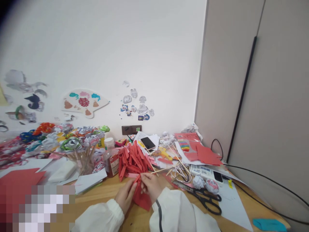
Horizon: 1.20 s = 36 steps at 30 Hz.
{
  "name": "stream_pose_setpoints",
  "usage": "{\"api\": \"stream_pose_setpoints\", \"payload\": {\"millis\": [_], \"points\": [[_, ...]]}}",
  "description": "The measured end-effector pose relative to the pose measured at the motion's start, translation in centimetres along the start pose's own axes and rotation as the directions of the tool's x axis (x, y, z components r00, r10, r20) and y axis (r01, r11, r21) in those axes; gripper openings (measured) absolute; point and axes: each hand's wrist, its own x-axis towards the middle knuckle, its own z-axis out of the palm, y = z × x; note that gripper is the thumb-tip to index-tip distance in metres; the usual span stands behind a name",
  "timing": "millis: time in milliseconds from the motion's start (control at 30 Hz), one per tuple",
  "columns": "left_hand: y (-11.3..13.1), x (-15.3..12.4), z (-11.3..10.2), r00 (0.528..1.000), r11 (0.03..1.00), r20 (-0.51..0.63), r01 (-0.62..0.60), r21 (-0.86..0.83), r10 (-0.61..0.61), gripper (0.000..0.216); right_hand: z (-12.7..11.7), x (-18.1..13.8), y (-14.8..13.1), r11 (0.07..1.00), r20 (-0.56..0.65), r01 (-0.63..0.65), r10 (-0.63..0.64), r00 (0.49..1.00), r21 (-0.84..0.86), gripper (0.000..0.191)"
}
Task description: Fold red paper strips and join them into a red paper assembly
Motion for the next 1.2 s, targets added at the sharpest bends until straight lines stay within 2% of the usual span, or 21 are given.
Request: {"api": "stream_pose_setpoints", "payload": {"millis": [200, 433, 533, 733, 867, 1033, 1200], "points": [[0.0, 0.1, 0.0, 1.0, 1.0, -0.008, 0.004, -0.029, -0.004, 0.027, 0.5, -0.4, -0.4, 0.99, 0.027, -0.074, 0.072, 0.997, 0.123, 0.033], [-1.2, 0.6, 0.5, 0.995, 0.957, -0.001, 0.091, -0.274, -0.095, 0.027, -0.2, -0.1, -0.3, 0.987, 0.118, -0.107, 0.093, 0.989, 0.121, 0.028], [-1.7, 0.7, 0.9, 0.993, 0.946, 0.014, 0.118, -0.302, -0.119, 0.029, -0.3, 0.0, -0.2, 0.996, 0.105, -0.075, 0.069, 0.992, 0.047, 0.028], [-2.4, 0.8, 0.8, 0.997, 0.999, -0.07, 0.024, -0.034, -0.026, 0.025, -0.8, 0.5, 0.1, 0.956, 0.039, 0.094, -0.087, 0.995, -0.276, 0.031], [-2.2, 0.8, 0.6, 0.998, 0.999, -0.062, 0.007, 0.032, -0.005, 0.025, -1.0, 0.5, 0.1, 0.903, 0.017, 0.144, -0.15, 0.989, -0.405, 0.031], [-1.5, 0.6, 0.2, 1.0, 1.0, 0.021, 0.005, 0.012, -0.006, 0.024, -0.7, 0.3, 0.0, 0.828, 0.058, 0.248, -0.254, 0.965, -0.504, 0.028], [-1.5, 0.7, 0.3, 0.997, 0.989, 0.074, 0.048, -0.137, -0.039, 0.022, -0.8, 0.2, -0.2, 0.746, 0.083, 0.288, -0.3, 0.95, -0.6, 0.025]]}}
